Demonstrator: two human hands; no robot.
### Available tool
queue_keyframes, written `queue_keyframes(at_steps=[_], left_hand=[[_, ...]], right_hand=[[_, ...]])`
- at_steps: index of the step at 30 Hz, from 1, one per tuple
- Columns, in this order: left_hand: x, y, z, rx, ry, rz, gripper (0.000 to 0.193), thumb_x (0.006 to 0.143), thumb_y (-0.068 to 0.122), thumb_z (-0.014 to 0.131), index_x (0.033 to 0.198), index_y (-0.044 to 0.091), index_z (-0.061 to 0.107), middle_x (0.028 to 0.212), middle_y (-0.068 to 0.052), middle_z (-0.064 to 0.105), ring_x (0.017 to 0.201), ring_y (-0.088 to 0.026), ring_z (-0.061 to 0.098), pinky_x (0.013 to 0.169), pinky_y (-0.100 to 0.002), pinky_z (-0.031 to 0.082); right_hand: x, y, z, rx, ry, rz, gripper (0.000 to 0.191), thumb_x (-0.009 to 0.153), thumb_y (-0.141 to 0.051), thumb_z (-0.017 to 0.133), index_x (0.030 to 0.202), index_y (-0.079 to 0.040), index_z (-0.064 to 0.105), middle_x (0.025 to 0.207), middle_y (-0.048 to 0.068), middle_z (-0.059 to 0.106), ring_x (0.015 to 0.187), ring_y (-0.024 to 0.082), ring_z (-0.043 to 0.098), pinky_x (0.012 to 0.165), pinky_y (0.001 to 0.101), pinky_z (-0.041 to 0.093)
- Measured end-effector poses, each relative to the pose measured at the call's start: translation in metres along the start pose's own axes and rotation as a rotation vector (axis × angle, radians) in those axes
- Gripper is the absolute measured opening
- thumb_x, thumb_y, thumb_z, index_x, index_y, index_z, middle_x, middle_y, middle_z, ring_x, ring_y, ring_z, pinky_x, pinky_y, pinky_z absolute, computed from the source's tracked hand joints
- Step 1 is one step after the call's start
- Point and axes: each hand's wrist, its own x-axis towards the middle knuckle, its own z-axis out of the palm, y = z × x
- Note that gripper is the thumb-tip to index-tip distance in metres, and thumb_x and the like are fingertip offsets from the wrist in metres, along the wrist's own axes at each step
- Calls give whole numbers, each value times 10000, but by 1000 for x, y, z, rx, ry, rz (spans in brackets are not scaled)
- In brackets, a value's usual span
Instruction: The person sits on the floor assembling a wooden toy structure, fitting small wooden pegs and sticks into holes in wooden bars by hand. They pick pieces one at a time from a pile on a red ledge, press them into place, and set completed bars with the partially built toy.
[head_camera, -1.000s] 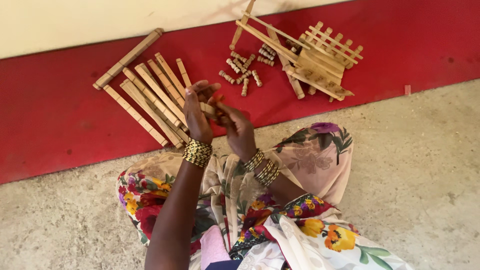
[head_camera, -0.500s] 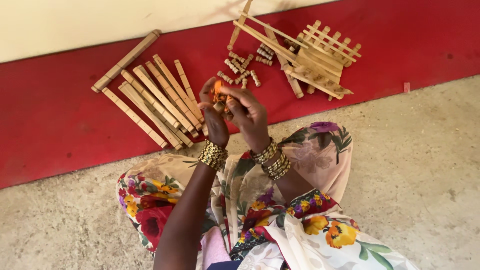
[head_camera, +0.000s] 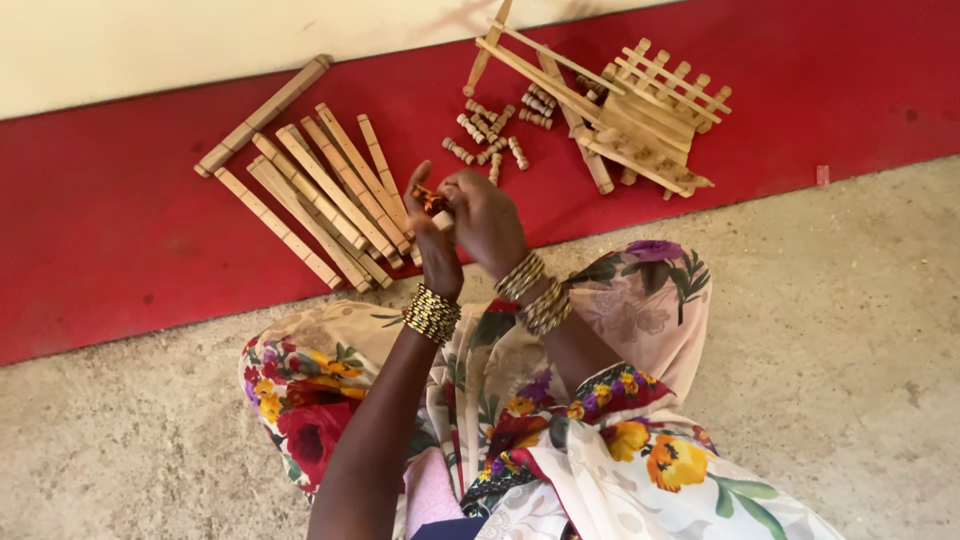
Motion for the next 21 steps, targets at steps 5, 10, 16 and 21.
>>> queue_keyframes(at_steps=[5,10,16,21], left_hand=[[8,-33,-5,1,89,-132,921,1046,756,167,1491,-12,408,1387,-188,527,1279,-246,572,1057,-396,553],[-12,-57,5,-98,-89,-210,712,1135,557,160,1424,-25,450,1215,-217,581,1089,-288,586,902,-421,531],[-29,-58,0,34,-76,-187,501,1148,326,348,1548,28,301,1411,-207,512,1265,-290,564,996,-370,531],[-14,-57,-13,78,133,-565,442,1082,249,397,1481,68,343,1267,-152,642,1113,-268,685,877,-401,639]], right_hand=[[-8,14,3,663,31,170,267,1073,-171,531,1251,-41,683,1106,102,713,699,155,605,593,250,517],[-33,6,13,326,181,-139,358,1106,-176,538,1439,-51,581,1263,127,628,1121,183,650,911,307,587],[-44,45,33,121,196,-105,351,1077,-145,568,1423,-100,609,1167,99,692,1082,196,662,907,359,558],[-60,72,50,229,7,119,382,1066,-101,559,1447,-91,592,1032,88,698,893,176,671,762,315,564]])
